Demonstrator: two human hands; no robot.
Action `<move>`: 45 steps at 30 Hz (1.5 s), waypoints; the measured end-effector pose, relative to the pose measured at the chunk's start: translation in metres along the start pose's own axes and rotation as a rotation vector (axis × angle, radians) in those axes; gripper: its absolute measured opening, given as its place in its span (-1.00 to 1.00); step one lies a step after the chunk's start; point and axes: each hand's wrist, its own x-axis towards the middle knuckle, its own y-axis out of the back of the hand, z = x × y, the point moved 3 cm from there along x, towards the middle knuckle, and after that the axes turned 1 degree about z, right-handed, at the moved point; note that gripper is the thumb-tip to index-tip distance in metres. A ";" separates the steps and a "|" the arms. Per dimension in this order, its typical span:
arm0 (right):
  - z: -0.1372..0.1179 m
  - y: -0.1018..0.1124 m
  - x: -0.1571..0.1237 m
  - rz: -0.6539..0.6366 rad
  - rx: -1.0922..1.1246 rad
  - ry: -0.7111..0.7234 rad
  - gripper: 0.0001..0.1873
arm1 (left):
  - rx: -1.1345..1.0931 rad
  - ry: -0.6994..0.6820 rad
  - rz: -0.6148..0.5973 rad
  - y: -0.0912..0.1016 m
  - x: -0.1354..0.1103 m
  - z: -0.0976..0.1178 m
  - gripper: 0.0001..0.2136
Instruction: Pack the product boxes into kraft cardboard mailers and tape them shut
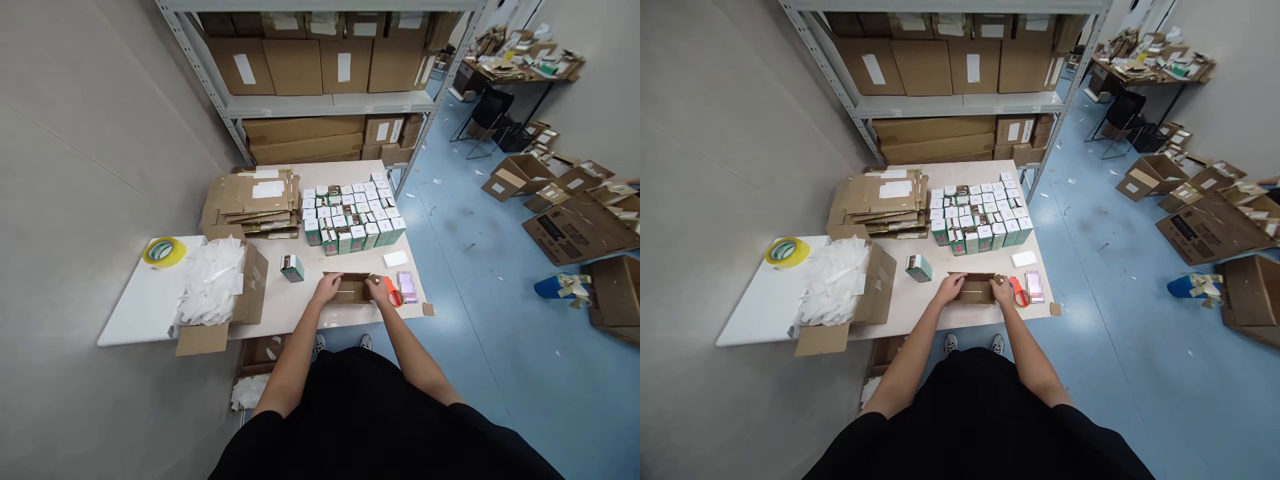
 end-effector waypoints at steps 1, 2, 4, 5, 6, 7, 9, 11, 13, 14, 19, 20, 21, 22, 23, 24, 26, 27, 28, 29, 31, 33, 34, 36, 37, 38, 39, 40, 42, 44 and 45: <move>-0.002 -0.001 -0.001 -0.001 -0.021 -0.004 -0.33 | 0.064 -0.044 -0.100 -0.008 0.003 0.006 -0.70; -0.004 -0.003 -0.002 -0.004 -0.049 -0.002 -0.32 | 0.132 -0.066 -0.182 -0.015 0.004 0.009 -0.73; -0.006 -0.004 -0.003 -0.005 -0.105 0.021 -0.30 | 0.257 -0.052 -0.260 -0.023 0.001 0.007 -0.80; -0.007 -0.003 -0.003 0.004 -0.124 0.030 -0.30 | 0.305 -0.025 -0.255 -0.024 -0.003 0.003 -0.83; -0.006 -0.002 -0.002 0.014 -0.133 0.031 -0.28 | 0.335 0.005 -0.230 -0.022 -0.007 -0.003 -0.83; -0.006 -0.001 -0.002 0.020 -0.136 0.028 -0.26 | 0.345 0.036 -0.198 -0.018 -0.012 -0.011 -0.77; -0.003 0.002 -0.001 0.032 -0.151 0.029 -0.20 | 0.320 0.096 -0.154 -0.010 -0.023 -0.027 -0.55; -0.001 0.004 -0.003 0.062 -0.194 0.063 -0.14 | 0.282 0.140 -0.166 -0.004 -0.034 -0.042 -0.32; -0.001 0.004 -0.007 0.123 -0.260 0.123 -0.15 | 0.270 0.148 -0.185 -0.004 -0.045 -0.053 -0.21; -0.002 0.003 -0.010 0.154 -0.300 0.154 -0.18 | 0.271 0.139 -0.181 -0.007 -0.049 -0.057 -0.22; -0.009 -0.013 -0.020 0.102 -0.494 0.348 -0.31 | 0.278 0.066 -0.015 -0.029 -0.064 -0.062 -0.72; -0.011 -0.016 -0.020 0.067 -0.516 0.382 -0.28 | 0.273 0.063 0.015 -0.032 -0.065 -0.061 -0.82; -0.013 -0.018 -0.019 0.039 -0.534 0.401 -0.23 | 0.265 0.064 0.038 -0.034 -0.065 -0.061 -0.89; -0.014 -0.019 -0.017 0.022 -0.551 0.403 -0.18 | 0.253 0.066 0.055 -0.035 -0.066 -0.060 -0.93; -0.016 -0.018 -0.015 0.014 -0.569 0.394 -0.14 | 0.237 0.062 0.068 -0.034 -0.066 -0.058 -0.93; -0.018 -0.017 -0.012 0.012 -0.584 0.380 -0.12 | 0.218 0.053 0.077 -0.033 -0.066 -0.056 -0.92; -0.023 -0.014 -0.006 0.007 -0.594 0.370 -0.14 | 0.176 0.018 0.098 -0.029 -0.070 -0.048 -0.88; -0.026 -0.011 -0.003 0.010 -0.586 0.384 -0.18 | 0.158 -0.001 0.109 -0.027 -0.072 -0.043 -0.87; -0.030 -0.009 0.000 0.017 -0.573 0.408 -0.24 | 0.147 -0.015 0.120 -0.025 -0.076 -0.038 -0.86; -0.035 -0.006 0.002 0.030 -0.557 0.439 -0.32 | 0.140 -0.026 0.131 -0.025 -0.080 -0.032 -0.85; -0.044 0.001 0.007 0.072 -0.532 0.507 -0.53 | 0.137 -0.040 0.161 -0.025 -0.088 -0.021 -0.85; -0.054 0.008 0.013 0.083 -0.527 0.574 -0.67 | 0.140 -0.051 0.204 -0.026 -0.096 -0.011 -0.86; -0.058 0.010 0.016 0.066 -0.532 0.611 -0.70 | 0.143 -0.052 0.227 -0.027 -0.099 -0.007 -0.87; -0.067 0.015 0.021 0.009 -0.549 0.685 -0.74 | 0.156 -0.036 0.265 -0.027 -0.105 0.000 -0.88; -0.071 0.017 0.023 -0.018 -0.555 0.723 -0.74 | 0.166 -0.020 0.277 -0.026 -0.108 0.003 -0.89; -0.076 0.018 0.023 -0.039 -0.553 0.762 -0.72 | 0.180 0.001 0.284 -0.026 -0.111 0.005 -0.89; -0.081 0.018 0.023 -0.057 -0.542 0.802 -0.67 | 0.195 0.024 0.287 -0.025 -0.115 0.007 -0.89; -0.087 0.017 0.022 -0.078 -0.522 0.846 -0.61 | 0.213 0.049 0.288 -0.024 -0.120 0.008 -0.90; -0.102 0.009 0.014 -0.128 -0.464 0.938 -0.50 | 0.246 0.106 0.297 -0.021 -0.133 0.011 -0.92; -0.120 -0.007 0.002 -0.187 -0.404 1.017 -0.47 | 0.263 0.162 0.329 -0.016 -0.150 0.013 -0.91; -0.129 -0.016 -0.006 -0.215 -0.378 1.049 -0.47 | 0.267 0.188 0.354 -0.013 -0.160 0.014 -0.90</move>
